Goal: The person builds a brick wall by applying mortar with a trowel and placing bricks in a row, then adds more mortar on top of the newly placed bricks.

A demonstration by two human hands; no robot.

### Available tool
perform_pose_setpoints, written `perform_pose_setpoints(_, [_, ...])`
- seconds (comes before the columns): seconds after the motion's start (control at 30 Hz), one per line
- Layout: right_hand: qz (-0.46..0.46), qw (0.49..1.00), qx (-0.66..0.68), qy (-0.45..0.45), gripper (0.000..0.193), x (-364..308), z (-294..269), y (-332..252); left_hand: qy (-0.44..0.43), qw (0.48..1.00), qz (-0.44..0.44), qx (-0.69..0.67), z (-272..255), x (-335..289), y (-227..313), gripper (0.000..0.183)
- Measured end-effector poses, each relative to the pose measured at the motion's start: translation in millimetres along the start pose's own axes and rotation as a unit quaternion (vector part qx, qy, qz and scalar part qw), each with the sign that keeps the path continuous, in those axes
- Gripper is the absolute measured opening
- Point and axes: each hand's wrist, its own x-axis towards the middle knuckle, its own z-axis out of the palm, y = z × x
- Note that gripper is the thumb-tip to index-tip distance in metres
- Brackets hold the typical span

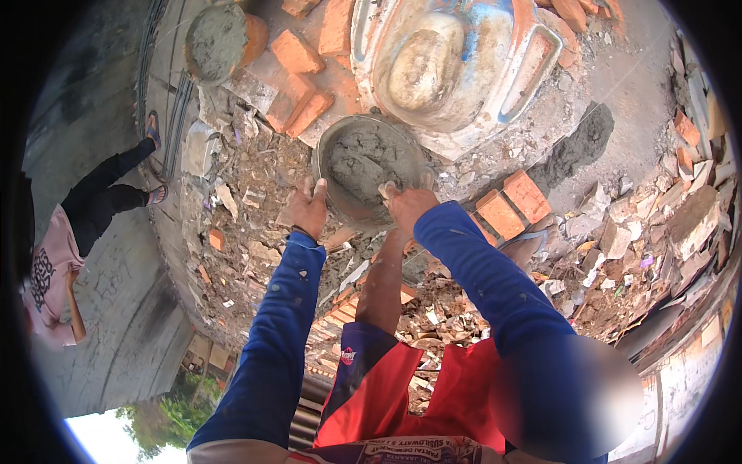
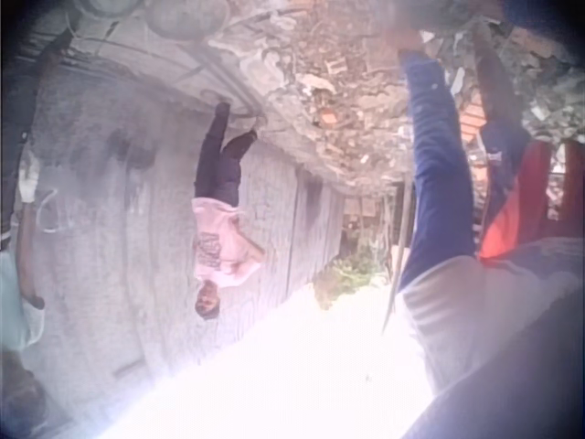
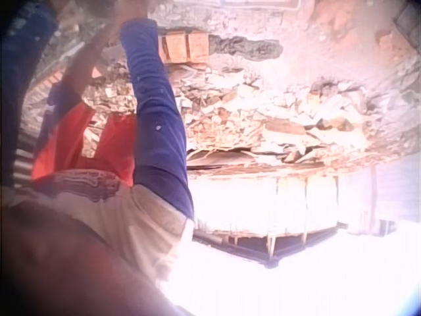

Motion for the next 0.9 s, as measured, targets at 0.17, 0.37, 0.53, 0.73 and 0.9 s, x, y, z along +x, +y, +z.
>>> perform_pose_setpoints(0.17, [-0.012, 1.0, 0.007, -0.021, 0.046, -48, 5, -43, 0.013, 0.996, -0.017, -0.089, -12, -2, -10, 0.052])
perform_pose_setpoints(0.37, [0.12, 0.986, 0.117, -0.002, 0.041, -48, -6, -33, 0.005, 0.997, -0.024, -0.069, 6, -7, 8, 0.055])
perform_pose_setpoints(0.53, [0.074, 0.997, 0.027, -0.018, 0.037, -31, -28, -41, -0.028, 0.991, -0.056, -0.121, -33, -11, -14, 0.044])
perform_pose_setpoints(0.73, [0.096, 0.99, -0.033, 0.099, 0.042, -33, -75, -11, -0.131, 0.984, -0.105, -0.053, -23, 25, 18, 0.041])
perform_pose_setpoints(0.9, [0.083, 0.988, -0.119, -0.049, 0.046, -12, -11, -17, -0.046, 0.991, -0.043, 0.122, 5, 50, 8, 0.062])
